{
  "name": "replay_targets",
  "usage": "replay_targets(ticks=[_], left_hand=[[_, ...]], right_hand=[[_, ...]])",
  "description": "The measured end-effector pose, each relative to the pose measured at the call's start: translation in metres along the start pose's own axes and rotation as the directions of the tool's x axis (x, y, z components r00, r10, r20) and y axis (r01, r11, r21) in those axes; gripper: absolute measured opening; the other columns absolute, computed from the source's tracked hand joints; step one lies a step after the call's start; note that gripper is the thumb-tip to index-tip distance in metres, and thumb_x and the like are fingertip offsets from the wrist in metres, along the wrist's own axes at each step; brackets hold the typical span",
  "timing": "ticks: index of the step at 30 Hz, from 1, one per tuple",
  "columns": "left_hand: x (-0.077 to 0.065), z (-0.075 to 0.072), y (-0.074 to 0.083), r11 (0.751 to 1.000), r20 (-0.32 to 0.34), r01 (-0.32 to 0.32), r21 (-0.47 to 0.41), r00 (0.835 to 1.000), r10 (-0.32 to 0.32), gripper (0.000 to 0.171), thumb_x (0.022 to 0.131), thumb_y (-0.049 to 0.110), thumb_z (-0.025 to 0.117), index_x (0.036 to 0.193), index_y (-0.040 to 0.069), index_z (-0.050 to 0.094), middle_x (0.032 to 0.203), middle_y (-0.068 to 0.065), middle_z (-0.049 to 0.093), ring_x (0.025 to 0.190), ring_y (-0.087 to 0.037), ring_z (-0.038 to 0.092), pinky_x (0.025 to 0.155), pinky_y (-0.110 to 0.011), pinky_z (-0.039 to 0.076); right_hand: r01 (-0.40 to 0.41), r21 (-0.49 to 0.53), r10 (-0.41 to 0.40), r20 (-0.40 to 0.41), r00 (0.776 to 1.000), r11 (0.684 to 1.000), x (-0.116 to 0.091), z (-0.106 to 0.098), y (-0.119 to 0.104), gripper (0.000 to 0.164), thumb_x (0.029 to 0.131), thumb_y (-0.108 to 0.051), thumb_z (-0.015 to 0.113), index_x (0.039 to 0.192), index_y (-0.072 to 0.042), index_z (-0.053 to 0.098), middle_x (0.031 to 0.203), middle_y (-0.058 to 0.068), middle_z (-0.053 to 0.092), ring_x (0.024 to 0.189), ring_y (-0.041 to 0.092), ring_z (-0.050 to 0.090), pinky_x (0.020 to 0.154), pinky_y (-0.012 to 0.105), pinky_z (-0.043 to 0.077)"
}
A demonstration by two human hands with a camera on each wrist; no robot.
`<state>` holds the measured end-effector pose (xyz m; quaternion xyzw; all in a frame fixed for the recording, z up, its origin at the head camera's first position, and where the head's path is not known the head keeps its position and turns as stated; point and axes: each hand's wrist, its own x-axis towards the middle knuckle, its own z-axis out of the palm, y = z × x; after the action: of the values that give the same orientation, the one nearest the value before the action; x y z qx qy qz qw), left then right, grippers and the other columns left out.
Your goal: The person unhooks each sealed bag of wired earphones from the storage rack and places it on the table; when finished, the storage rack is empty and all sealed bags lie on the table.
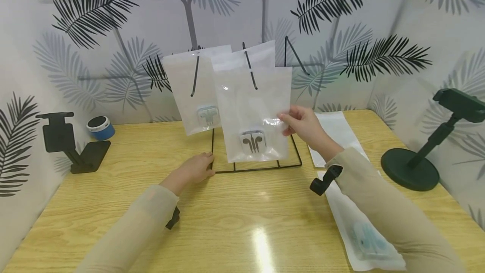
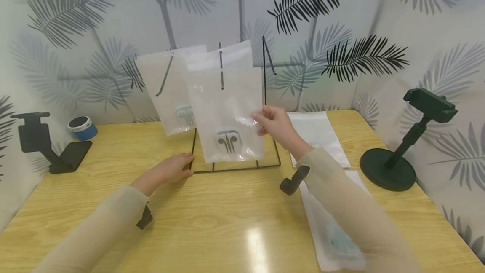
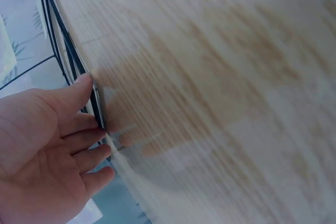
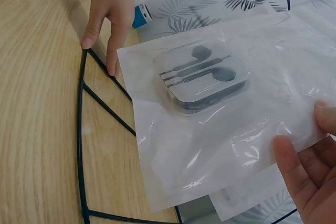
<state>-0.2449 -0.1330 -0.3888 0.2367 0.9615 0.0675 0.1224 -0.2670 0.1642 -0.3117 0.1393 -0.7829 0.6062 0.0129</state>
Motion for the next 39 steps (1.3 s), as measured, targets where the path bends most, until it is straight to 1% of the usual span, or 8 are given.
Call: replay_targets(ticks=[3, 8, 12, 18, 25, 29, 36, 39], left_hand=[[0.0, 0.001, 0.0, 1.0, -0.002, 0.0, 0.0, 1.0, 0.0, 0.055, 0.084, 0.025, 0.049, 0.126, -0.003, 0.029, 0.131, -0.017, 0.024, 0.118, -0.03, 0.022, 0.096, -0.038, 0.02], [0.0, 0.001, -0.001, 1.0, -0.004, 0.002, -0.007, 1.0, -0.002, 0.055, 0.084, 0.025, 0.049, 0.126, -0.003, 0.029, 0.131, -0.018, 0.024, 0.118, -0.03, 0.022, 0.096, -0.039, 0.02], [0.001, 0.0, -0.001, 1.0, 0.003, 0.008, -0.006, 1.0, -0.008, 0.055, 0.084, 0.025, 0.049, 0.127, -0.003, 0.028, 0.131, -0.017, 0.023, 0.119, -0.03, 0.021, 0.097, -0.038, 0.019], [0.001, -0.001, 0.0, 1.0, 0.002, -0.005, 0.007, 1.0, 0.005, 0.055, 0.084, 0.024, 0.049, 0.126, -0.005, 0.029, 0.13, -0.019, 0.024, 0.118, -0.031, 0.023, 0.096, -0.039, 0.021], [0.0, 0.0, 0.0, 1.0, -0.002, -0.012, 0.005, 1.0, 0.012, 0.054, 0.084, 0.024, 0.049, 0.125, -0.005, 0.03, 0.13, -0.019, 0.025, 0.117, -0.032, 0.023, 0.095, -0.039, 0.021], [0.0, 0.001, 0.0, 1.0, 0.0, -0.011, 0.012, 1.0, 0.011, 0.055, 0.084, 0.025, 0.049, 0.126, -0.005, 0.029, 0.13, -0.019, 0.024, 0.117, -0.032, 0.023, 0.096, -0.039, 0.021], [0.001, 0.002, -0.002, 1.0, -0.006, -0.014, 0.004, 1.0, 0.014, 0.054, 0.084, 0.024, 0.049, 0.125, -0.005, 0.03, 0.13, -0.019, 0.024, 0.118, -0.032, 0.022, 0.096, -0.04, 0.02], [0.002, 0.002, -0.002, 1.0, -0.003, -0.013, 0.007, 1.0, 0.013, 0.055, 0.084, 0.024, 0.049, 0.125, -0.005, 0.029, 0.13, -0.019, 0.024, 0.118, -0.032, 0.022, 0.096, -0.039, 0.02]], right_hand=[[0.007, 0.011, -0.008, 0.007, 1.0, 1.0, -0.005, 0.0, 0.0, 0.032, 0.077, -0.028, 0.057, 0.092, 0.0, 0.058, 0.077, 0.008, 0.06, 0.053, 0.023, 0.056, 0.058, 0.033, 0.049], [0.032, -0.003, -0.032, 0.028, 0.999, 0.999, -0.014, -0.001, -0.001, 0.03, 0.078, -0.026, 0.056, 0.091, 0.001, 0.058, 0.073, 0.007, 0.06, 0.053, 0.024, 0.056, 0.057, 0.034, 0.049], [0.04, -0.005, -0.04, 0.048, 0.998, 0.999, -0.02, -0.003, -0.003, 0.03, 0.079, -0.026, 0.055, 0.091, 0.002, 0.057, 0.078, 0.008, 0.06, 0.054, 0.024, 0.056, 0.057, 0.033, 0.049], [0.031, 0.012, -0.032, 0.07, 0.997, 0.999, -0.031, -0.003, -0.004, 0.03, 0.079, -0.024, 0.055, 0.094, 0.002, 0.056, 0.083, 0.009, 0.06, 0.058, 0.023, 0.056, 0.056, 0.034, 0.049], [0.054, 0.005, -0.054, 0.096, 0.994, 0.999, -0.044, -0.005, -0.007, 0.027, 0.08, -0.022, 0.054, 0.091, 0.002, 0.056, 0.08, 0.009, 0.06, 0.058, 0.024, 0.056, 0.057, 0.035, 0.049], [0.062, 0.008, -0.063, 0.112, 0.992, 0.998, -0.05, -0.005, -0.009, 0.026, 0.081, -0.022, 0.054, 0.091, 0.002, 0.055, 0.081, 0.009, 0.06, 0.059, 0.024, 0.056, 0.057, 0.035, 0.049], [0.083, 0.019, -0.085, 0.116, 0.99, 0.996, -0.059, -0.006, -0.01, 0.023, 0.081, -0.02, 0.053, 0.09, 0.001, 0.056, 0.078, 0.009, 0.06, 0.057, 0.023, 0.056, 0.055, 0.036, 0.049], [0.06, 0.027, -0.063, 0.107, 0.992, 0.998, -0.065, -0.008, -0.008, 0.023, 0.08, -0.02, 0.054, 0.089, 0.001, 0.056, 0.077, 0.009, 0.06, 0.056, 0.023, 0.056, 0.055, 0.037, 0.049]])
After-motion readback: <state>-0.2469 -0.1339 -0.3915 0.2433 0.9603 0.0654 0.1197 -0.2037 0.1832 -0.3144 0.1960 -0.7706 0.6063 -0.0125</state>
